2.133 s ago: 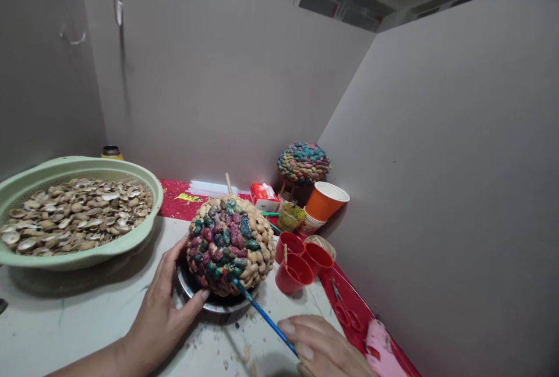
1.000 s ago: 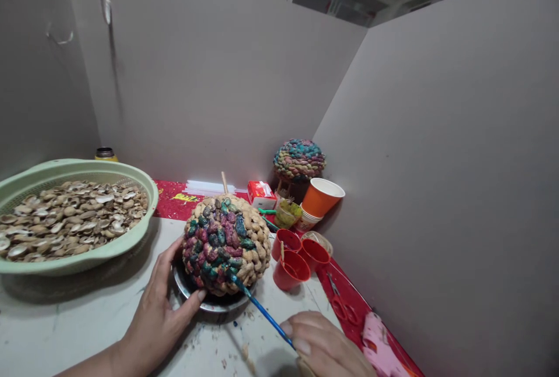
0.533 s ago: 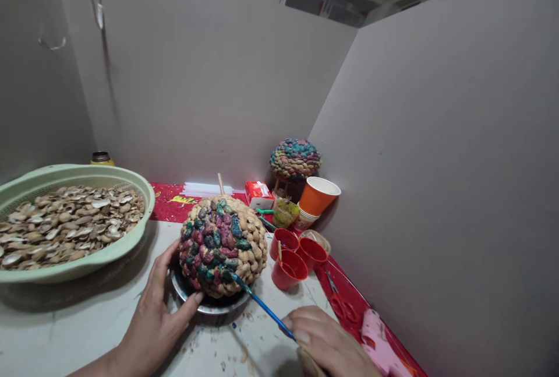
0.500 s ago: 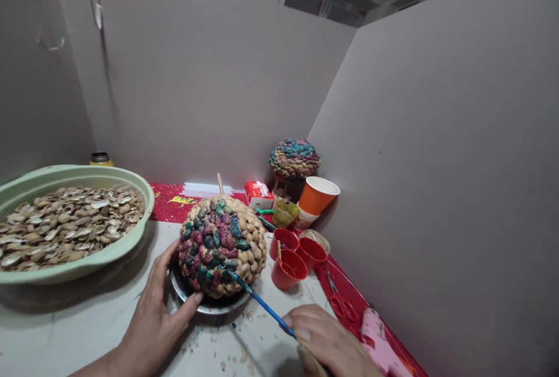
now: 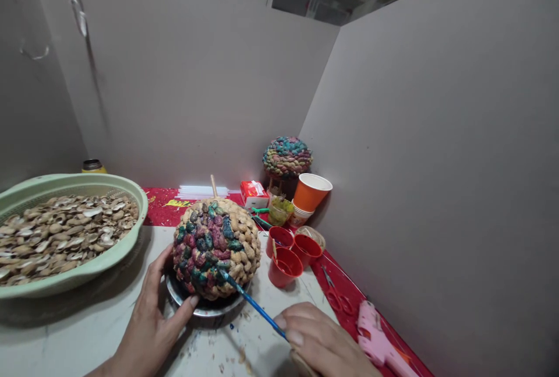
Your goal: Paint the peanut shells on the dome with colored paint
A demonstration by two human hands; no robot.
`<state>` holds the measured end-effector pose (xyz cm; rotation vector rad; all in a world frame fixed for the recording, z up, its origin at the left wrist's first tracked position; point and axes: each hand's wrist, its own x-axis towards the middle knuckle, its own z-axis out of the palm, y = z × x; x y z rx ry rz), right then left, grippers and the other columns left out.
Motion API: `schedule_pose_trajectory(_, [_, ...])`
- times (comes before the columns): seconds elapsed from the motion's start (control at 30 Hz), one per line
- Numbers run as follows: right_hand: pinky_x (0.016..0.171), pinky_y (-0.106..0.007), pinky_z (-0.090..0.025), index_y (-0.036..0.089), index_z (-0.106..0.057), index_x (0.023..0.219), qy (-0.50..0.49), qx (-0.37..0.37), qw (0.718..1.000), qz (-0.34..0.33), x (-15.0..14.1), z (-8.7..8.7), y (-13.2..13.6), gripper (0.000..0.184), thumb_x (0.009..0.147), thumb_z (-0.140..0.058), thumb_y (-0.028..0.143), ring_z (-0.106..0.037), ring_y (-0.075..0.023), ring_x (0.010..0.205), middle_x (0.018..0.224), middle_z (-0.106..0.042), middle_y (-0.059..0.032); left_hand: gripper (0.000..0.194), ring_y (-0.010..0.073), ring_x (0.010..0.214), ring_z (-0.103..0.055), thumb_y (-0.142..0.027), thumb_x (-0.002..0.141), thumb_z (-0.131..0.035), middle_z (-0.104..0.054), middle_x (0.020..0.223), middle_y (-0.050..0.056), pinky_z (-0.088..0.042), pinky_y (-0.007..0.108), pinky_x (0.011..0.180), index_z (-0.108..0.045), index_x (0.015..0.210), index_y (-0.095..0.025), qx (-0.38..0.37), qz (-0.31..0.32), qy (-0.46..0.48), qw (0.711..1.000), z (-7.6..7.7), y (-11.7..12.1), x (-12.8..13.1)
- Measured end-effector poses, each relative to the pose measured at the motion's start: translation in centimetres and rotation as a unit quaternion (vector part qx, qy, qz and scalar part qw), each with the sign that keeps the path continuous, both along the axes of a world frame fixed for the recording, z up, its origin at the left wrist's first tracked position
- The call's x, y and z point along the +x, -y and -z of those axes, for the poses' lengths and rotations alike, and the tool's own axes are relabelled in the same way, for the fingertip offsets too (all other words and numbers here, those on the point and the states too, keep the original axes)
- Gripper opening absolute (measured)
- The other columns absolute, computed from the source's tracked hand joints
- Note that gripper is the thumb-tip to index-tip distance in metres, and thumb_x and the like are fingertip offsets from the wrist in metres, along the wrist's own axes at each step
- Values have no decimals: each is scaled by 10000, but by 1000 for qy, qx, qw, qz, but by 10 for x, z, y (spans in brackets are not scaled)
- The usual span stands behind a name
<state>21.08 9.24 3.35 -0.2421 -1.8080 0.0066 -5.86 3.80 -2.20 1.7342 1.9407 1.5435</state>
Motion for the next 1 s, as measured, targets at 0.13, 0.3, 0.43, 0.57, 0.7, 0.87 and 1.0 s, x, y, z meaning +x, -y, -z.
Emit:
schedule_pose_trajectory(0.13, [703,-277,-675,139,-692,1183,35,38,998,-29,1,-1,-8,221,996,-576,115,-793,-186,751,822,-801,-105,775,358,1363,-571,-484,900,-657,-490,1551,152,-431,657,1140,-281,1562,-339,1,3,-3,1000,-3,0,1])
schedule_pose_trajectory(0.3, [702,-306,-687,166,-705,1180,22,23,999,-4,5,-2,-10,226,987,-592,134,-796,-192,697,815,-810,-76,777,365,1369,-566,-485,903,-653,-491,1546,159,-422,668,1142,-271,1564,-340,-13,4,2,1000,-5,1,2])
schedule_pose_trajectory(0.43, [705,-302,-684,166,-702,1160,7,6,1000,7,9,6,-6,200,977,-624,143,-794,-192,725,819,-804,-80,770,375,1372,-561,-493,907,-644,-488,1547,165,-423,681,1135,-272,1564,-341,-16,2,5,1000,-4,1,2])
schedule_pose_trajectory(0.57, [713,-306,-686,172,-703,1181,-19,-13,1000,-12,8,12,-5,224,978,-622,121,-803,-194,751,849,-814,-92,776,374,1389,-545,-491,906,-646,-467,1574,153,-408,687,1143,-262,1567,-354,-17,5,11,1000,-1,0,1])
schedule_pose_trajectory(0.7, [698,-308,-696,188,-741,1139,24,-17,999,-20,8,6,-9,206,981,-612,159,-823,-224,788,880,-831,-95,781,366,1407,-529,-491,899,-662,-458,1587,138,-390,682,1160,-267,1562,-367,-20,4,19,1000,-1,1,1])
schedule_pose_trajectory(0.87, [742,-334,-702,168,-714,1074,0,-50,999,13,7,-4,-6,147,977,-611,127,-816,-219,772,845,-817,-88,775,363,1410,-527,-489,901,-659,-469,1580,139,-386,676,1166,-277,1562,-356,-21,3,25,999,-1,0,2])
schedule_pose_trajectory(1.0, [764,-368,-700,189,-722,1070,-59,-99,991,66,4,-4,5,168,961,-631,99,-804,-218,797,875,-803,-82,788,367,1403,-533,-479,893,-672,-477,1570,151,-390,673,1166,-282,1564,-342,-16,4,21,1000,0,0,1])
